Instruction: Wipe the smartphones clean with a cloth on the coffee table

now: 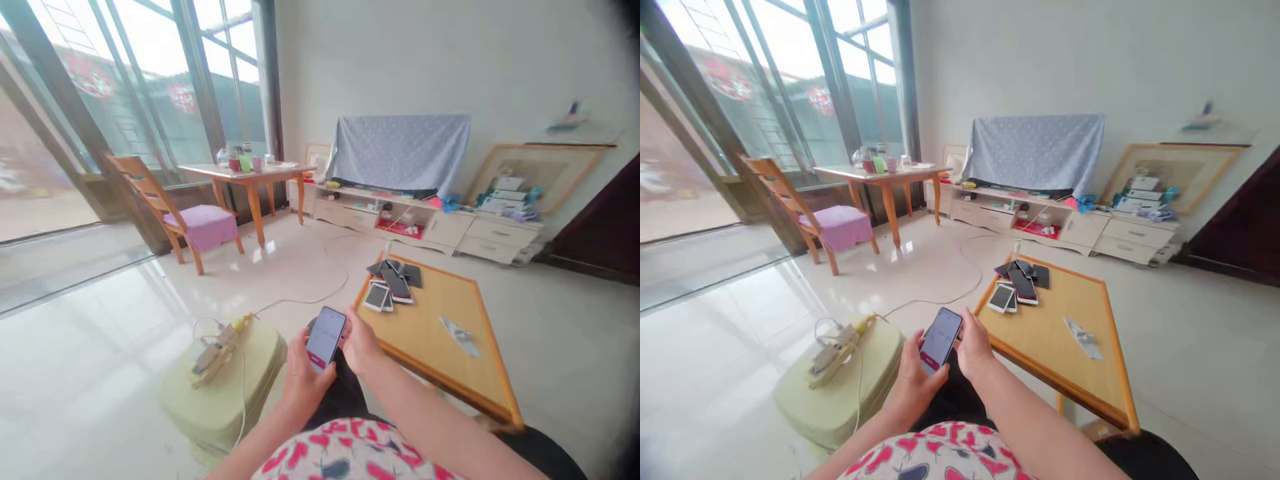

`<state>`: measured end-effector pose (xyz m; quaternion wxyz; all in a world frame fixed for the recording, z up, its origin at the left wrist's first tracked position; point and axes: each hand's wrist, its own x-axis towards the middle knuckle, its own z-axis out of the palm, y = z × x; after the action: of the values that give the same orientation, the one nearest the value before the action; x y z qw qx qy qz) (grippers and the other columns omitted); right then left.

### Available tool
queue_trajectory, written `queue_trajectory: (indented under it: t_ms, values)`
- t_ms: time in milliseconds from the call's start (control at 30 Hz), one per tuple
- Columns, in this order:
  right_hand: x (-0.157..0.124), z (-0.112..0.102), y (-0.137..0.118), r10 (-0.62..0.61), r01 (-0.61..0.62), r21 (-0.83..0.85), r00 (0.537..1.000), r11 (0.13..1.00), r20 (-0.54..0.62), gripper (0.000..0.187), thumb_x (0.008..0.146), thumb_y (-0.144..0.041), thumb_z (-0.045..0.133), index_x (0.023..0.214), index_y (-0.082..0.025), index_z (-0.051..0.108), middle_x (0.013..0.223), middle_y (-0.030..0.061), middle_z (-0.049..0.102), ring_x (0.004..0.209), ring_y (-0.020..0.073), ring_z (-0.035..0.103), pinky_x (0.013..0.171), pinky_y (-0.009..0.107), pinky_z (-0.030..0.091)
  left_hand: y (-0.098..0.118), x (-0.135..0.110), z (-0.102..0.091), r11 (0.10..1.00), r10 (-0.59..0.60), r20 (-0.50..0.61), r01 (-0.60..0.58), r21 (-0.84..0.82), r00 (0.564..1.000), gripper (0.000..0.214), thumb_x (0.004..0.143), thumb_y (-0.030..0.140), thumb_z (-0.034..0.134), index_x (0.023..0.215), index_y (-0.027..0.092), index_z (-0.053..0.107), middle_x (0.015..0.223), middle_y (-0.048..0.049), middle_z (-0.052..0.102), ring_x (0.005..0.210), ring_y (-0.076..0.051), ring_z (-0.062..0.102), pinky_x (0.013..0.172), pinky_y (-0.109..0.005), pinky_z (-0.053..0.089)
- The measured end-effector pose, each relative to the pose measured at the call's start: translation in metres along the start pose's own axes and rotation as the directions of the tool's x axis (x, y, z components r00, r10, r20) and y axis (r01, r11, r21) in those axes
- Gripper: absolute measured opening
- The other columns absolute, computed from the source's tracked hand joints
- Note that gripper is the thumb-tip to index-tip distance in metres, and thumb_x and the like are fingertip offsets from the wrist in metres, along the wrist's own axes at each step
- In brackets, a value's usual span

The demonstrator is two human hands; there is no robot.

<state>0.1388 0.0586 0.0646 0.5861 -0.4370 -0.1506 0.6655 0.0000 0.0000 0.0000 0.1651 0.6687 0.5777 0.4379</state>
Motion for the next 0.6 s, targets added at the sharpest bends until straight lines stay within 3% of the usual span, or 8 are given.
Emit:
queue_trajectory:
  t_ms: [167, 400, 600]
  values:
    - [0.002, -0.025, -0.002, 0.025, -0.027, -0.016, 0.991, 1.0, -0.128, 0.03, 0.091, -0.051, 0.06, 0.103, -0.024, 0.063, 0.109, 0.0074, 0.071, 0.115, 0.0234, 0.063, 0.087, 0.037, 0.054, -0.033, 0.005, -0.01, 0.989, -0.017, -0.087, 0.03, 0.147, 0.996, 0.082, 0.076, 0.035, 0.069, 0.145, 0.017, 0.029, 0.13, -0.0143, 0.05, 0.124, -0.029, 0.052, 0.104, -0.045, 0.045]
    - [0.003, -0.046, 0.001, 0.043, -0.049, -0.044, 0.991, 0.998, -0.127, 0.03, 0.088, -0.044, 0.064, 0.104, -0.019, 0.063, 0.104, 0.011, 0.073, 0.105, 0.0252, 0.068, 0.087, 0.04, 0.056, -0.088, 0.016, -0.026, 0.896, -0.15, -0.143, 0.196, 0.399, 0.978, 0.078, 0.075, 0.034, 0.065, 0.143, 0.015, 0.032, 0.124, -0.0133, 0.054, 0.119, -0.029, 0.054, 0.104, -0.043, 0.041]
    - [0.004, -0.052, 0.009, 0.058, -0.066, -0.075, 0.993, 0.995, -0.105, 0.034, 0.085, -0.043, 0.069, 0.107, -0.018, 0.064, 0.103, 0.0119, 0.074, 0.104, 0.0257, 0.069, 0.087, 0.041, 0.057, -0.105, 0.024, -0.042, 0.785, -0.209, -0.183, 0.276, 0.554, 0.961, 0.078, 0.076, 0.037, 0.062, 0.143, 0.01, 0.035, 0.121, -0.0158, 0.059, 0.114, -0.03, 0.057, 0.096, -0.04, 0.042]
